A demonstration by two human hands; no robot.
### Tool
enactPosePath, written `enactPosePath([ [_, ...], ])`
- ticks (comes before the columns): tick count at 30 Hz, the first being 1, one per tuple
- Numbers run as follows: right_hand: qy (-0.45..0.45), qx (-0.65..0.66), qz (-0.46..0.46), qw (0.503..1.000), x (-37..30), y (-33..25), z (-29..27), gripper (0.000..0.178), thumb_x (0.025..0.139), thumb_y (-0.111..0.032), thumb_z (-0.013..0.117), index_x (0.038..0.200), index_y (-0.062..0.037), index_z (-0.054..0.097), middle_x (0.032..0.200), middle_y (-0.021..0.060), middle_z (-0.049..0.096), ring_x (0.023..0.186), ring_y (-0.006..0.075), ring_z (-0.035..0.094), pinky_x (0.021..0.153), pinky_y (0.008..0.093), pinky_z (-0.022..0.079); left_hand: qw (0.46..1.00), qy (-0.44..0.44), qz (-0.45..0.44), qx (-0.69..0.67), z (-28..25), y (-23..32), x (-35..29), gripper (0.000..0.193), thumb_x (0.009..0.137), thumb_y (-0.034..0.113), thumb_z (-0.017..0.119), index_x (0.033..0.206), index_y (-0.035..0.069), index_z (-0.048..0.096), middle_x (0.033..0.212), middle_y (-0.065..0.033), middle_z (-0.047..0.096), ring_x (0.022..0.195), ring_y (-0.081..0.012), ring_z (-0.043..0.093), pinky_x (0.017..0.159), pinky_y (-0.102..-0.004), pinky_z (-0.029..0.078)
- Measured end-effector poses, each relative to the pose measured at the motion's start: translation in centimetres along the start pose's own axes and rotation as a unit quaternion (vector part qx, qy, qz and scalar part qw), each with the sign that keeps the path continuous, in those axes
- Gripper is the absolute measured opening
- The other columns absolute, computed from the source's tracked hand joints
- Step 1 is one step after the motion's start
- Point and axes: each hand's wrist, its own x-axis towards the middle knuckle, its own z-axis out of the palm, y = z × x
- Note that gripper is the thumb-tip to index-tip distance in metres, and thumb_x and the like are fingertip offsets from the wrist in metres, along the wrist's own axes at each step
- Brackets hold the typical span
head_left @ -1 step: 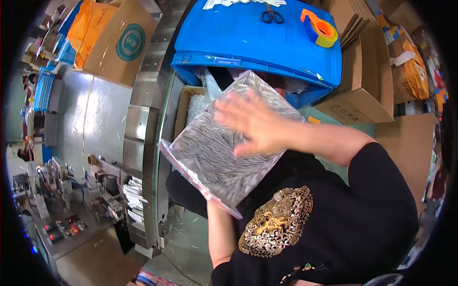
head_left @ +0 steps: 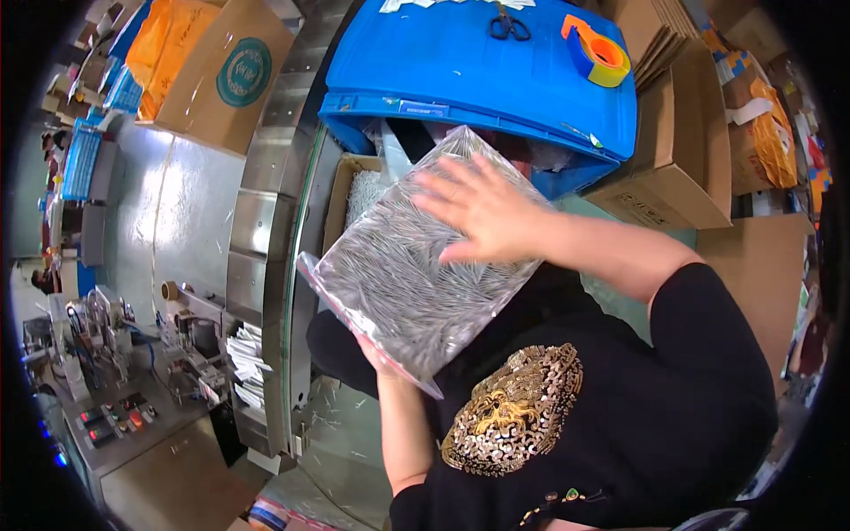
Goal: Packaging stacks of white envelopes into plastic bags and then placing those bags into a larger shipping box.
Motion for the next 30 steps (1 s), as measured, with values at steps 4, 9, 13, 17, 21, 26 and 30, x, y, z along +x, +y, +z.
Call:
enactPosePath([
  [4, -0.008, -0.031, 0.011, 0.999, 0.1, 2.1, 2.0, 0.073, 0.083, -0.055, 0.046, 0.139, -0.0119, 0.027, 0.146, 0.0133, 0.020, 0.135, 0.0346, 0.015, 0.106, 0.0546, 0.010, 0.997, 0.054, -0.004, 0.058, -5.9, 3.6, -1.6, 0.062, 0.091, 0.050, 0.034, 0.132, 0.005, 0.037, 0.132, -0.0125, 0.043, 0.119, -0.0318, 0.043, 0.100, -0.0461, 0.032],
  [9, 0.109, 0.145, 0.150, 0.972, 0.3, 5.7, 0.9, 0.068, 0.087, -0.051, 0.044, 0.136, -0.0055, 0.032, 0.140, 0.0184, 0.030, 0.131, 0.0335, 0.026, 0.105, 0.0421, 0.021, 0.981, 0.125, -0.015, 0.150, -5.8, 3.5, -1.4, 0.059, 0.092, 0.048, 0.033, 0.133, 0.005, 0.036, 0.131, -0.0129, 0.044, 0.118, -0.0300, 0.044, 0.098, -0.0448, 0.036],
  [13, 0.084, 0.467, 0.329, 0.816, -1.8, 9.3, 3.3, 0.063, 0.089, -0.051, 0.042, 0.132, -0.0044, 0.038, 0.133, 0.0151, 0.041, 0.123, 0.0268, 0.038, 0.100, 0.0377, 0.031, 0.983, 0.124, 0.008, 0.137, -5.3, 3.2, -1.0, 0.054, 0.092, 0.042, 0.036, 0.130, 0.004, 0.038, 0.127, -0.0126, 0.048, 0.114, -0.0288, 0.048, 0.095, -0.0434, 0.040],
  [17, 0.059, 0.654, 0.273, 0.703, -4.5, 10.2, 10.6, 0.062, 0.091, -0.054, 0.034, 0.128, -0.0057, 0.042, 0.124, 0.0113, 0.050, 0.109, 0.0185, 0.049, 0.093, 0.0332, 0.038, 0.981, 0.125, 0.030, 0.143, -5.3, 3.3, 0.0, 0.055, 0.092, 0.042, 0.033, 0.130, 0.003, 0.038, 0.127, -0.0134, 0.047, 0.113, -0.0287, 0.049, 0.095, -0.0430, 0.040],
  [21, 0.037, 0.879, 0.300, 0.369, -4.1, 8.6, 7.4, 0.064, 0.091, -0.056, 0.033, 0.129, -0.0053, 0.041, 0.124, 0.0112, 0.050, 0.110, 0.0190, 0.049, 0.094, 0.0354, 0.038, 0.973, 0.183, -0.044, 0.133, -2.0, 6.1, 0.5, 0.068, 0.087, 0.055, 0.034, 0.132, 0.004, 0.037, 0.129, -0.0149, 0.045, 0.118, -0.0329, 0.043, 0.099, -0.0458, 0.034],
  [26, 0.163, 0.845, 0.353, 0.367, -2.3, 3.7, -3.9, 0.063, 0.091, -0.055, 0.033, 0.129, -0.0049, 0.042, 0.126, 0.0104, 0.048, 0.111, 0.0199, 0.049, 0.097, 0.0378, 0.038, 0.951, -0.024, 0.144, 0.274, -1.3, 11.6, -1.6, 0.063, 0.091, 0.049, 0.033, 0.135, 0.005, 0.032, 0.134, -0.0129, 0.040, 0.121, -0.0297, 0.040, 0.100, -0.0443, 0.037],
  [30, 0.093, 0.900, 0.215, 0.367, -4.4, 5.1, 3.5, 0.067, 0.087, -0.059, 0.033, 0.134, -0.0126, 0.037, 0.133, 0.0069, 0.044, 0.119, 0.0219, 0.044, 0.102, 0.0389, 0.033, 0.968, -0.019, 0.109, 0.227, -0.7, 10.3, 1.3, 0.061, 0.091, 0.046, 0.034, 0.135, 0.005, 0.031, 0.134, -0.0131, 0.040, 0.121, -0.0296, 0.041, 0.098, -0.0441, 0.038],
])
